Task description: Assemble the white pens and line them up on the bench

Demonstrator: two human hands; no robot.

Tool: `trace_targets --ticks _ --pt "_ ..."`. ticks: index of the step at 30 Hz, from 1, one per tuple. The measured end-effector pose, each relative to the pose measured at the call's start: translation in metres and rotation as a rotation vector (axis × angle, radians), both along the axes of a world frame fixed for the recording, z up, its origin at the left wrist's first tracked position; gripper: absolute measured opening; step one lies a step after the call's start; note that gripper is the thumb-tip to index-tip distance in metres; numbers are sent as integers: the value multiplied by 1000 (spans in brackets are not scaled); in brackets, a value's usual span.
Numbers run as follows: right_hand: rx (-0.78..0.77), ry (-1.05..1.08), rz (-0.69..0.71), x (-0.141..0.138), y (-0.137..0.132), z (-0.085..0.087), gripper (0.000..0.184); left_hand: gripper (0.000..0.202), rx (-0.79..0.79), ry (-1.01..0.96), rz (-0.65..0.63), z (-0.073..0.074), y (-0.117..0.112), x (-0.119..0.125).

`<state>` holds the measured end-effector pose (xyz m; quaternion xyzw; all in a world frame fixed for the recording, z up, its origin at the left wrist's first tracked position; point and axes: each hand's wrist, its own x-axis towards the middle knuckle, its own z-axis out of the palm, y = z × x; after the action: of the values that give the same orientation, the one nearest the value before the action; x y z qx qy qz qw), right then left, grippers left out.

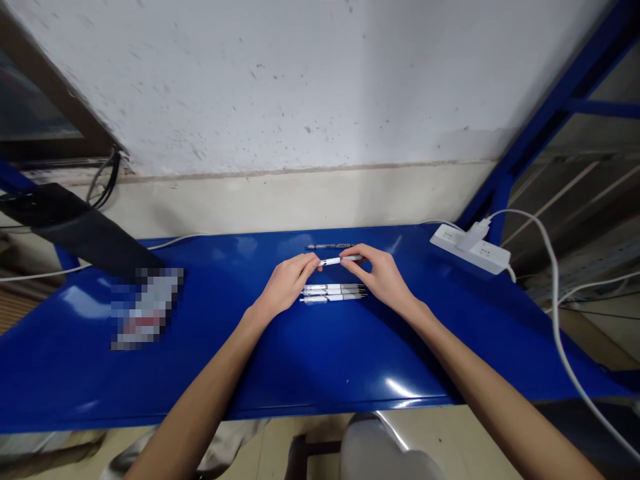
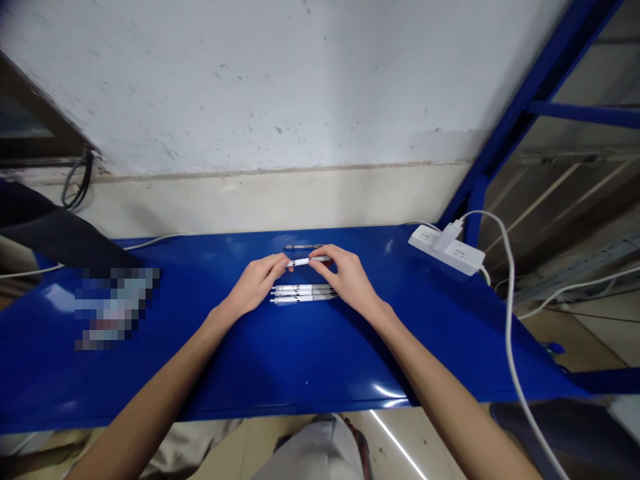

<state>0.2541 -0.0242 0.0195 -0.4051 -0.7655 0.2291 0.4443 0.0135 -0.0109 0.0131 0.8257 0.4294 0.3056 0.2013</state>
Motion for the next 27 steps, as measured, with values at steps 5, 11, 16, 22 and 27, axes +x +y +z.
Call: trace_targets --ticks 5,11,16,22,27 --pt "52 33 67 1 0 3 11 40 -21 -6 3 -1 0 0" --pt "72 92 71 0 -1 7 13 42 -52 -22 10 -1 -1 1" --pt "83 121 70 1 1 6 14 47 -99 -46 24 -3 -1 1" --pt "71 210 121 3 5 4 9 50 -146 -101 10 -3 -2 2" --pt "53 276 147 3 6 3 10 51 -197 -126 -8 1 -5 6"
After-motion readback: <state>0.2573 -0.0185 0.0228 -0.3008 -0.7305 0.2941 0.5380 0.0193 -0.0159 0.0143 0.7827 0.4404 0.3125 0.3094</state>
